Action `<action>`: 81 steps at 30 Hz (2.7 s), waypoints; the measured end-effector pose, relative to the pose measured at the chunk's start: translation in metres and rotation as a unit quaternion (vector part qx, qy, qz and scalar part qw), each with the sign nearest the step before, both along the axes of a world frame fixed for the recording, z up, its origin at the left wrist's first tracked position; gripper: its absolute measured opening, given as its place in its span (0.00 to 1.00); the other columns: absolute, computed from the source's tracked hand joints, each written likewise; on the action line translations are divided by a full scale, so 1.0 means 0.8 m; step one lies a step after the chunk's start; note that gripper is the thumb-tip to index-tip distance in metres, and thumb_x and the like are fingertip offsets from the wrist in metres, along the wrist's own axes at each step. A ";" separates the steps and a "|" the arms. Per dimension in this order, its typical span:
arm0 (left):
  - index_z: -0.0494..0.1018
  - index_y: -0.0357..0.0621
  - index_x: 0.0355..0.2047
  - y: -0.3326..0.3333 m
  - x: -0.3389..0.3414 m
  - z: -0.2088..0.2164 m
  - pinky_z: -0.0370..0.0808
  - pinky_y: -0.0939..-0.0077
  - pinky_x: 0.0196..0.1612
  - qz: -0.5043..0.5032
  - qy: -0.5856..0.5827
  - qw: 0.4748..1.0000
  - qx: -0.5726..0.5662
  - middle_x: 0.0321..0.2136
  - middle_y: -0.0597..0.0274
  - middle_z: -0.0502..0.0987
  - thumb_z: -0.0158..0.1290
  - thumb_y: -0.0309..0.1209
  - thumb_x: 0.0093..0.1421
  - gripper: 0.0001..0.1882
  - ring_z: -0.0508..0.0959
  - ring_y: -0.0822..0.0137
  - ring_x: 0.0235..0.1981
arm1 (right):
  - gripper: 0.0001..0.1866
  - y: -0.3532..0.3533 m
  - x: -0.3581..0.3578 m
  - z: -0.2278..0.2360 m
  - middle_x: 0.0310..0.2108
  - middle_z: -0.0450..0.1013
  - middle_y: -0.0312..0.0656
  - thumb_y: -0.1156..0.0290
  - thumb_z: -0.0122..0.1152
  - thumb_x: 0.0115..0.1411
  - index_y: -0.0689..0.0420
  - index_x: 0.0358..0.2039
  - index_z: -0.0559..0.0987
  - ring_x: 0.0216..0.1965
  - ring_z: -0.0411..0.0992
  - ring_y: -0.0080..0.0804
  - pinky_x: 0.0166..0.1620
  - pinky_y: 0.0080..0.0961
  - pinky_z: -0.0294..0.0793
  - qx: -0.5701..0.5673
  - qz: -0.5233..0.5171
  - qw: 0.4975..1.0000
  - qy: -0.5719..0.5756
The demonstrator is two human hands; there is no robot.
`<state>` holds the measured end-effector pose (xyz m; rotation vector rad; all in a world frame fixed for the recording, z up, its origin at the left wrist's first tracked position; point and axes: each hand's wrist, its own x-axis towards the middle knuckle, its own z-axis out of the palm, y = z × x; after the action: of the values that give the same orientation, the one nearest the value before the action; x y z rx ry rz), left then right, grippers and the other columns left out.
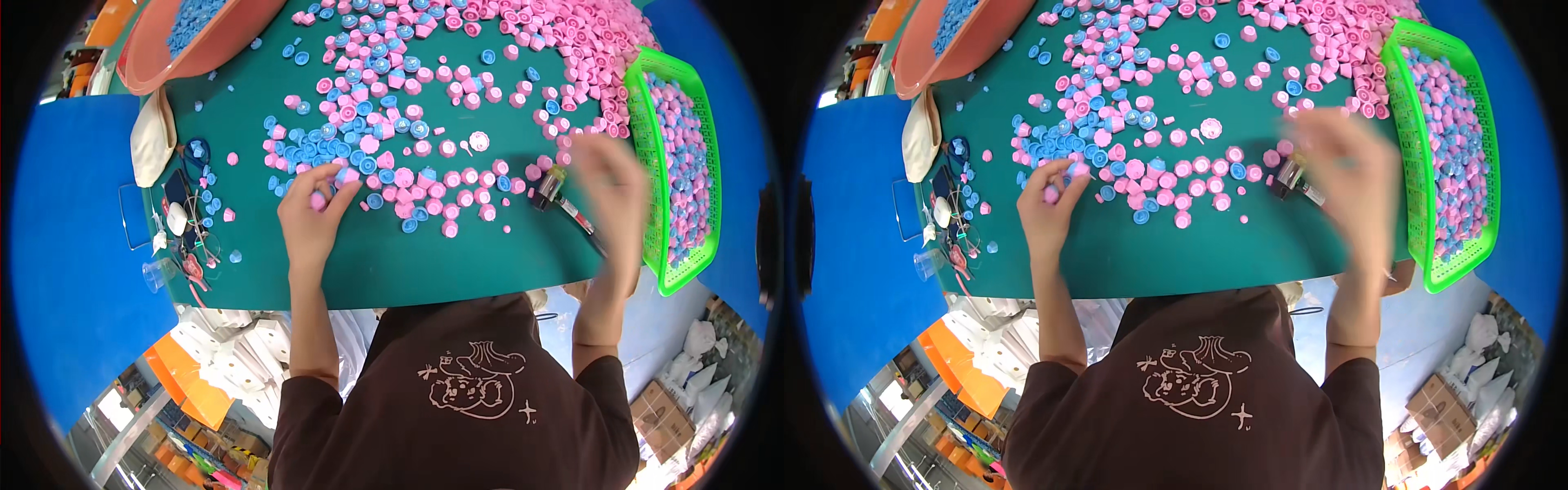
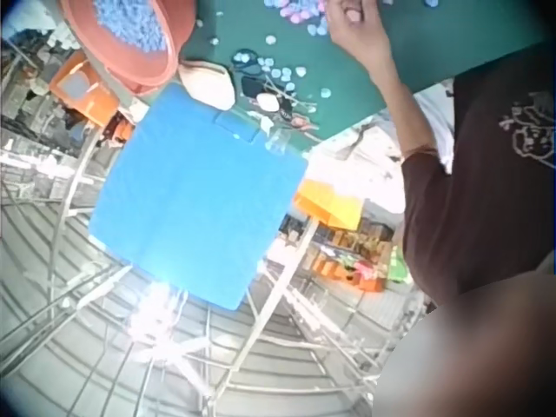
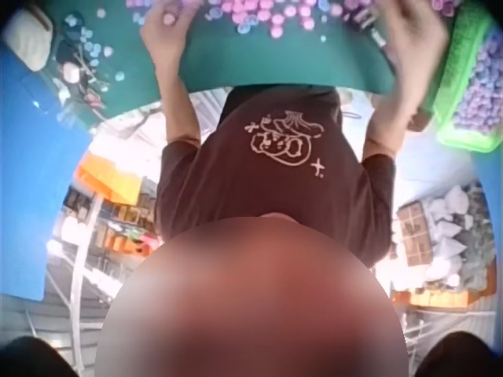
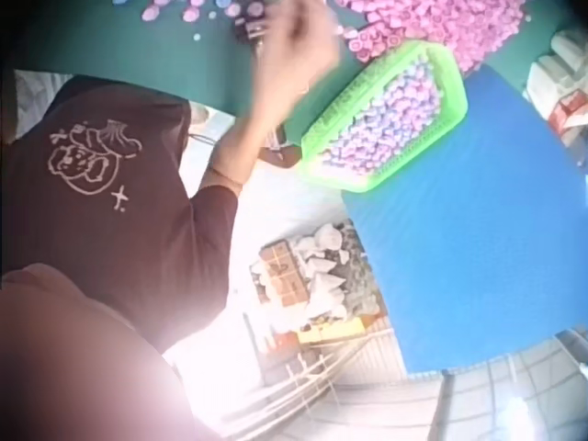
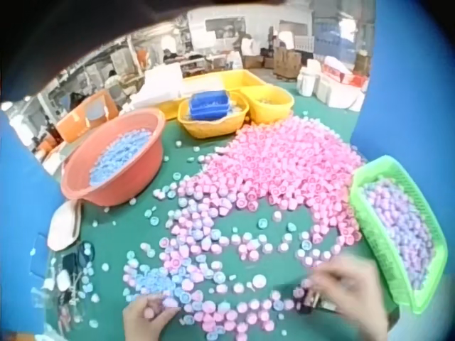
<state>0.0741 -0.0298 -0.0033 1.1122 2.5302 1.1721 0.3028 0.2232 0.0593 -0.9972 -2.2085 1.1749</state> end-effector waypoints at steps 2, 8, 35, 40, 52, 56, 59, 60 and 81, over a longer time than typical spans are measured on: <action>0.73 0.40 0.44 -0.014 -0.010 0.008 0.63 0.81 0.17 -0.008 -0.295 0.940 0.170 0.22 0.65 0.69 0.58 0.28 0.58 0.13 0.70 0.73 0.20 | 0.10 -0.036 -0.055 -0.023 0.31 0.76 0.40 0.75 0.62 0.55 0.57 0.39 0.81 0.29 0.75 0.28 0.32 0.23 0.73 0.012 0.251 0.968 -0.002; 0.70 0.37 0.46 0.013 -0.006 0.035 0.54 0.89 0.09 -0.044 -0.595 0.711 0.372 0.30 0.53 0.76 0.43 0.36 0.68 0.15 0.69 0.78 0.16 | 0.08 -0.053 -0.104 -0.057 0.32 0.72 0.40 0.74 0.64 0.55 0.58 0.37 0.80 0.27 0.75 0.28 0.29 0.23 0.72 0.167 0.328 0.927 -0.072; 0.74 0.36 0.42 0.109 -0.130 0.031 0.67 0.80 0.19 -0.107 -0.389 0.905 0.135 0.31 0.58 0.75 0.52 0.37 0.63 0.15 0.73 0.72 0.23 | 0.12 0.041 -0.215 -0.043 0.22 0.71 0.32 0.66 0.67 0.54 0.60 0.34 0.79 0.26 0.71 0.19 0.29 0.23 0.70 0.076 0.214 0.972 -0.055; 0.77 0.43 0.37 0.134 -0.124 0.032 0.74 0.67 0.34 -0.143 0.066 0.983 -0.093 0.32 0.56 0.75 0.61 0.33 0.54 0.12 0.78 0.61 0.31 | 0.11 0.071 -0.119 0.025 0.28 0.73 0.30 0.69 0.66 0.55 0.60 0.37 0.80 0.29 0.69 0.15 0.33 0.15 0.67 -0.085 0.091 0.992 0.035; 0.78 0.41 0.39 0.176 -0.134 0.052 0.75 0.65 0.38 -0.192 0.153 0.947 -0.206 0.34 0.55 0.77 0.63 0.34 0.50 0.16 0.79 0.55 0.35 | 0.20 0.168 0.203 0.034 0.52 0.72 0.40 0.68 0.63 0.60 0.59 0.52 0.76 0.53 0.69 0.30 0.52 0.23 0.70 0.188 -0.164 0.937 -0.244; 0.78 0.39 0.41 0.251 -0.048 0.102 0.75 0.72 0.42 -0.261 -0.093 0.960 -0.047 0.33 0.56 0.78 0.63 0.36 0.53 0.18 0.79 0.64 0.37 | 0.17 0.135 0.191 0.049 0.42 0.76 0.40 0.71 0.62 0.59 0.62 0.49 0.77 0.41 0.73 0.26 0.40 0.20 0.71 0.155 -0.262 0.952 -0.029; 0.79 0.39 0.36 0.354 0.091 0.122 0.75 0.68 0.39 -0.455 -0.209 0.859 0.102 0.33 0.52 0.80 0.63 0.44 0.50 0.21 0.80 0.60 0.35 | 0.12 0.079 0.169 0.079 0.32 0.77 0.42 0.78 0.61 0.55 0.64 0.41 0.79 0.28 0.71 0.20 0.29 0.18 0.65 0.019 -0.156 0.984 0.089; 0.78 0.40 0.41 0.399 0.143 0.101 0.76 0.71 0.37 -0.508 -0.130 0.829 0.194 0.33 0.55 0.80 0.63 0.41 0.52 0.21 0.81 0.62 0.35 | 0.10 0.071 0.138 0.087 0.32 0.77 0.43 0.78 0.61 0.54 0.63 0.38 0.80 0.28 0.73 0.25 0.29 0.21 0.68 0.020 0.040 0.998 0.047; 0.78 0.38 0.43 0.230 -0.182 0.105 0.71 0.81 0.40 -0.198 -0.073 0.977 0.005 0.33 0.68 0.78 0.55 0.34 0.63 0.13 0.74 0.77 0.35 | 0.09 0.064 -0.146 -0.054 0.35 0.70 0.41 0.69 0.64 0.55 0.56 0.36 0.78 0.36 0.74 0.40 0.38 0.37 0.72 0.168 0.243 0.950 -0.104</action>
<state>-0.0713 0.1541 0.0807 1.3935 2.0682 1.1090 0.1863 0.2741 0.0163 -0.4638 -2.8085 0.8542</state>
